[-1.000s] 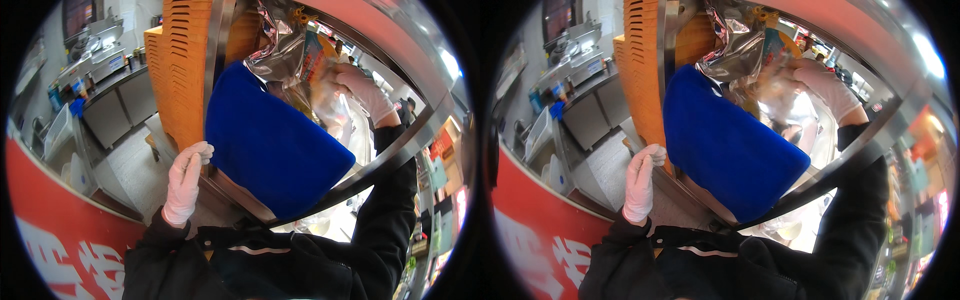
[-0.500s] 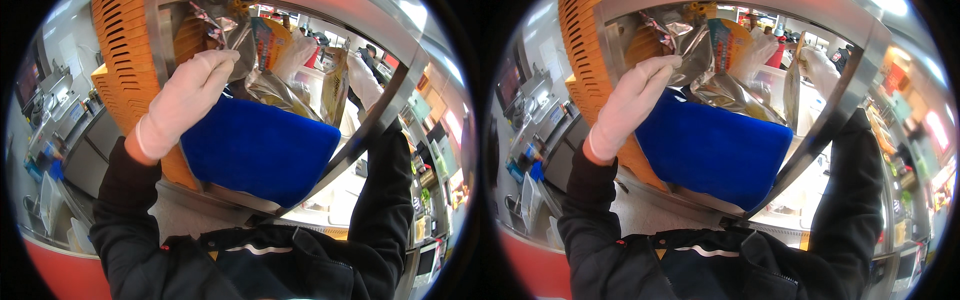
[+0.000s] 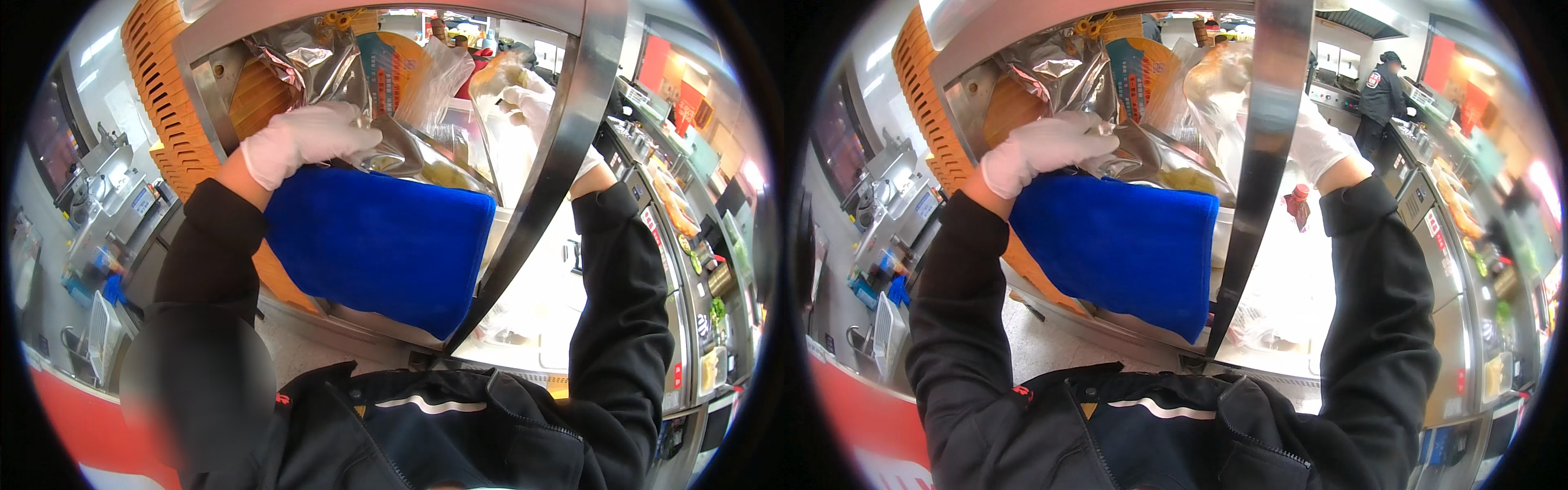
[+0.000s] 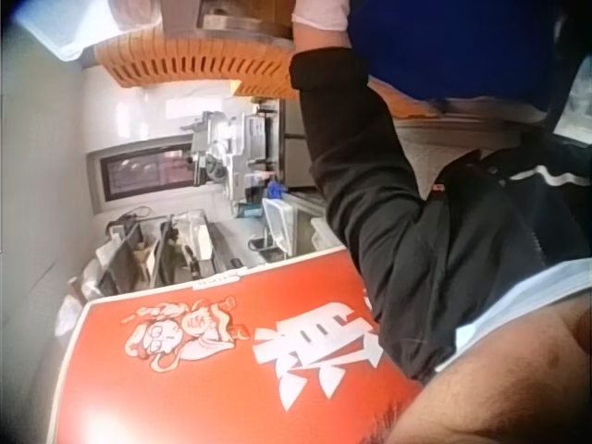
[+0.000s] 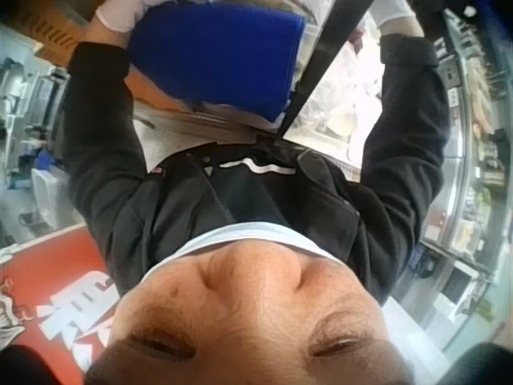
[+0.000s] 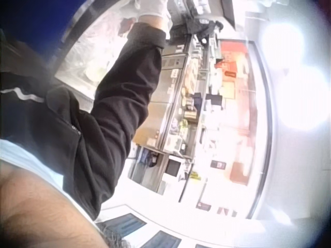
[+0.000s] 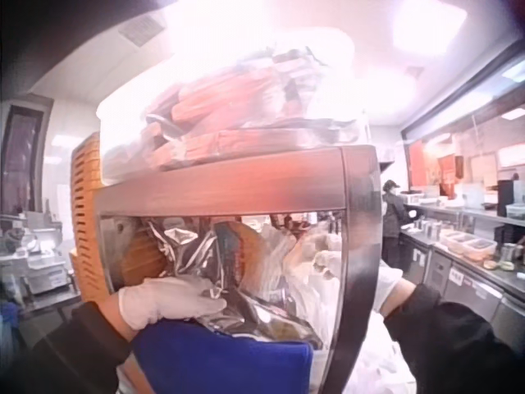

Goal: The person assembles a sushi roll by placing nori and wasabi on a black tray, adding a purple flower garnish, and pouring sauce into a small cup. They handle pre-cut fish pieces and arrange them on the tray before finishing with the garnish and sauce.

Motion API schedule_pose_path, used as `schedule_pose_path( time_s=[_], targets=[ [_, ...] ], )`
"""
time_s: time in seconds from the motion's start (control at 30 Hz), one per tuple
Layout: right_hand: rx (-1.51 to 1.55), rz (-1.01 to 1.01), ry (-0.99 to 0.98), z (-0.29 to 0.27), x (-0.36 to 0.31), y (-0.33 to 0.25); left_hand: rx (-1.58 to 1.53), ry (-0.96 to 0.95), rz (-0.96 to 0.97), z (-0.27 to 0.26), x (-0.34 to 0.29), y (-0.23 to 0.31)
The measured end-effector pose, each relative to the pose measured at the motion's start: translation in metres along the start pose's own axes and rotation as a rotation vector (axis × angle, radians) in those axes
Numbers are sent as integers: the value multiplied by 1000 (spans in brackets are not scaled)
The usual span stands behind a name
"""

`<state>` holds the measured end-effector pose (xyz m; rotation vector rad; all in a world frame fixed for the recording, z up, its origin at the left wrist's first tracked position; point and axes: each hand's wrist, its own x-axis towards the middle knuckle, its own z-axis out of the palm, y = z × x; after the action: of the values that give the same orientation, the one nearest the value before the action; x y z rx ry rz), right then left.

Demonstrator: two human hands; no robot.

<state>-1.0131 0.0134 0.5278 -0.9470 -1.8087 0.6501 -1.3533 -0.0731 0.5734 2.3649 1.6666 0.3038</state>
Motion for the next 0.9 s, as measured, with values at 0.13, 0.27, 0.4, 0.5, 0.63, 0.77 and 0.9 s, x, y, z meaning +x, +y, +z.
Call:
schedule_pose_path(
  time_s=[0.13, 0.27, 0.4, 0.5, 0.63, 0.77, 0.9],
  targets=[
    [93, 17, 42, 12, -7, -11, -438, -22, 46, -5, -4, 8],
    [-290, -276, 151, 18, -13, -29, -744, 186, 62, 8, 5, 25],
    [-71, -413, 0, 22, -30, -42, -1084, 202, 175, 4, 19, 42],
    [-172, -468, 4, 31, -49, -53, -1246, 217, 235, 9, 28, 64],
    [-393, -478, 63, 48, -61, -73, -1412, 116, 232, 11, 32, 89],
    [-473, -336, 122, 58, -59, -84, -1299, -23, 396, 14, 36, 90],
    [-516, -176, 180, 56, -64, -85, -700, 93, 472, -6, 37, 44]
  ],
)
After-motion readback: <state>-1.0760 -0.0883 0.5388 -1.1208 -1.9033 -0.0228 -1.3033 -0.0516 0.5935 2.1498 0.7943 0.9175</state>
